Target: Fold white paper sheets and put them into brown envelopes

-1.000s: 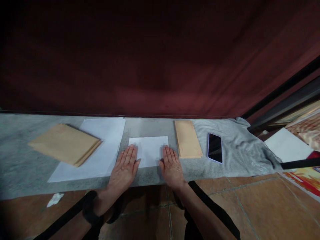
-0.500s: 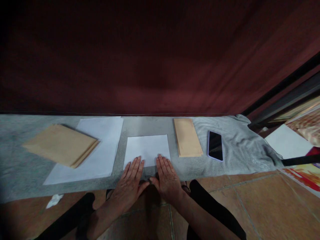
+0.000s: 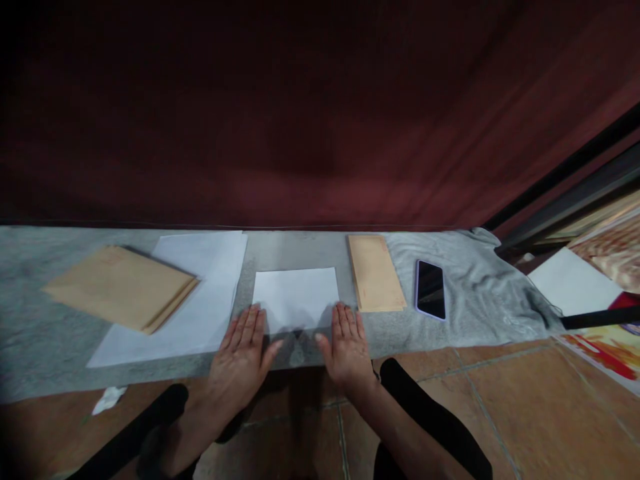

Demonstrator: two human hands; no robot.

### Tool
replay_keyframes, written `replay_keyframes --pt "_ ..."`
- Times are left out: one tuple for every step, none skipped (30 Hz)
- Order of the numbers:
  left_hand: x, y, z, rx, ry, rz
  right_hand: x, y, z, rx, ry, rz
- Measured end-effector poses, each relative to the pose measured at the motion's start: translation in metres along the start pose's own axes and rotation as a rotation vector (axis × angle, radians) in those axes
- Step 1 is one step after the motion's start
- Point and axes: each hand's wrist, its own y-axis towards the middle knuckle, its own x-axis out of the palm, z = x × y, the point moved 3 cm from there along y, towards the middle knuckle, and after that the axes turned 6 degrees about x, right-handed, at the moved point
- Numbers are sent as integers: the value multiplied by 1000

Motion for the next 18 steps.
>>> replay_keyframes --pt "-2 9 -1 -3 -12 4 -3 9 -1 31 21 4" --pt "-2 19 0 -1 -30 2 -6 20 -3 52 50 1" --pt "-1 29 1 11 -53 -2 -8 31 -6 44 83 -10" --pt "1 39 3 22 -78 -10 -9 43 -11 29 113 -24" --pt "5 48 5 28 -101 -17 -8 54 -17 19 140 -34" --pt "10 57 6 27 -117 -22 -5 65 -23 4 163 -49" --pt "16 64 8 29 -127 -26 -1 74 -28 -2 175 -62" --pt "22 70 8 38 -135 -37 4 81 -33 5 174 -72" --pt "28 75 8 40 -136 -48 10 87 -37 7 164 -84" --pt "34 78 7 35 -132 -64 16 91 -40 3 152 -98" --pt "38 81 5 27 -124 -86 22 93 -42 -2 136 -110" --pt "42 83 3 14 -113 -112 28 95 -42 -9 119 -120" --pt "45 84 1 0 -100 -140 33 95 -42 -13 100 -124" --pt "46 85 -1 -15 -86 -167 36 95 -41 -14 82 -121" --pt "47 86 -3 -30 -73 -187 39 95 -39 -11 64 -112" --pt "48 86 -5 -44 -61 -199 41 95 -36 -5 46 -96" --pt "48 86 -6 -58 -50 -204 42 94 -33 6 30 -74" --pt "48 86 -6 -70 -41 -202 43 94 -30 19 15 -50"
